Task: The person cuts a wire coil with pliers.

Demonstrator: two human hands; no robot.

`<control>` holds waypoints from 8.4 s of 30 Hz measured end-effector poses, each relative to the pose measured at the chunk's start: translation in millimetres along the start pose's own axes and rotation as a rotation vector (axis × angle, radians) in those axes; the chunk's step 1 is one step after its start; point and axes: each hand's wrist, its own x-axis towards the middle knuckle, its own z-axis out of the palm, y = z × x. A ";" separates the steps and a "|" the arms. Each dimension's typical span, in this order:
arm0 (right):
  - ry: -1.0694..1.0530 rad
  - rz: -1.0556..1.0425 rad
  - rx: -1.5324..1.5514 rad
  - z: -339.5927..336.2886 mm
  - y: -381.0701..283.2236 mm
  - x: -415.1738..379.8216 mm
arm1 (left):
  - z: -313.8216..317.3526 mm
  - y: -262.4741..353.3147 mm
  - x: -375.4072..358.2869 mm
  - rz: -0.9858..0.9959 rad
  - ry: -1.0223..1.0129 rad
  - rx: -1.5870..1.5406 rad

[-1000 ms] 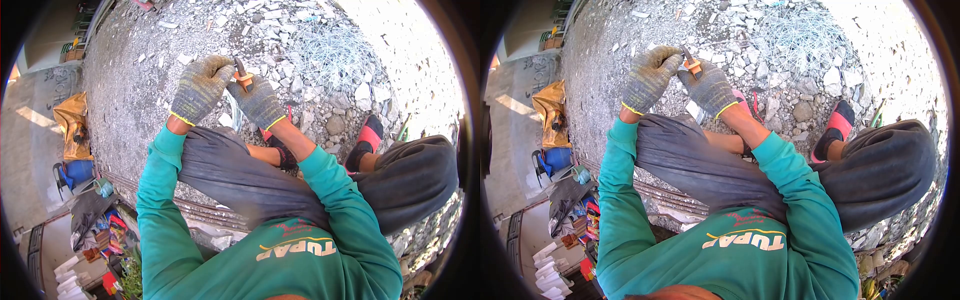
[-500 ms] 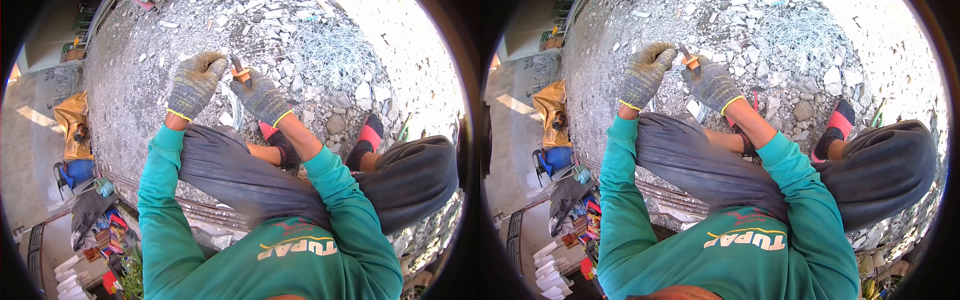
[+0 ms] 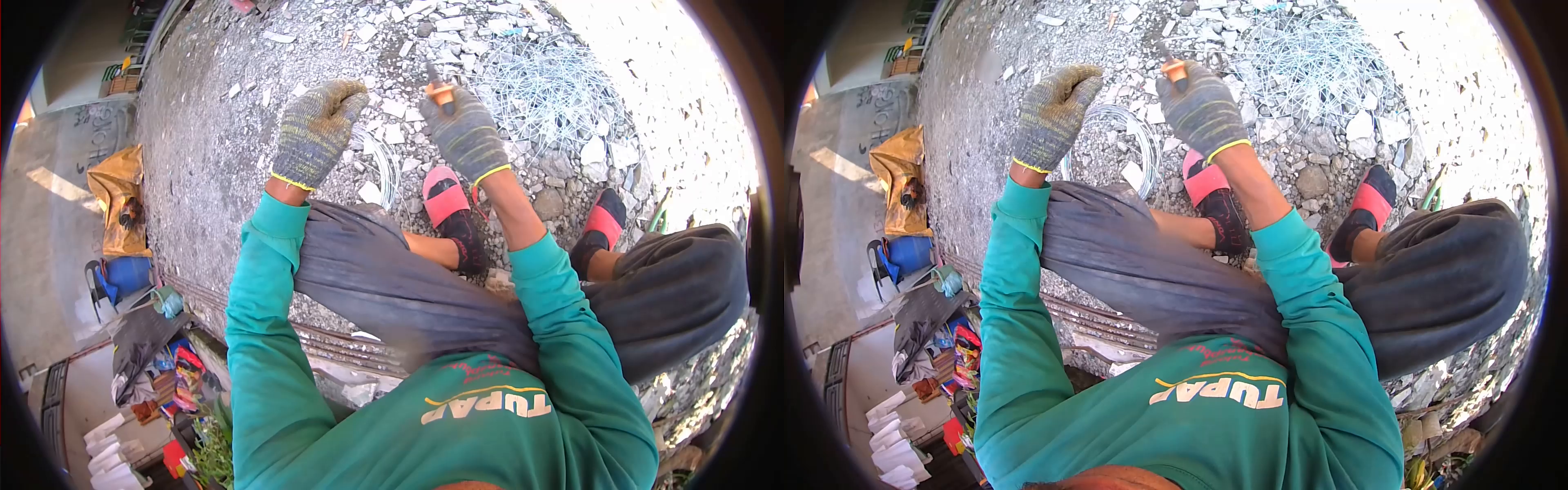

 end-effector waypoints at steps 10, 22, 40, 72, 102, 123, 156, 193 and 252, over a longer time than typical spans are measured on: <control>0.073 0.478 -0.256 -119.4 139.2 63.3 | -59.2 -92.1 14.9 0.100 0.651 -0.043; -0.527 0.358 -0.628 -17.7 208.3 -26.5 | -83.7 -157.6 -6.3 -0.601 0.440 -1.256; -1.420 0.140 1.450 -60.0 -175.5 -113.4 | -41.9 -79.0 2.2 -0.482 0.147 -0.815; -1.107 -0.167 0.819 -89.9 -181.0 -93.4 | -58.0 -122.9 -15.8 -0.438 0.114 -0.847; -0.386 0.096 0.378 -22.8 -50.1 40.6 | -27.5 24.1 17.3 -0.448 -0.371 -0.786; -0.454 0.224 0.982 -19.8 83.5 56.8 | -27.7 -24.6 2.6 -0.107 -0.216 -0.139; -0.425 0.331 0.694 -24.2 -8.3 -8.6 | -26.3 13.2 33.9 -0.121 -0.007 -0.125; -0.833 0.446 2.168 -52.8 -49.7 -3.8 | -24.2 14.5 41.3 -0.157 -0.097 -0.368; -0.269 -0.075 -0.029 12.1 -13.1 -7.3 | -0.3 14.5 28.9 -0.125 -0.178 -0.127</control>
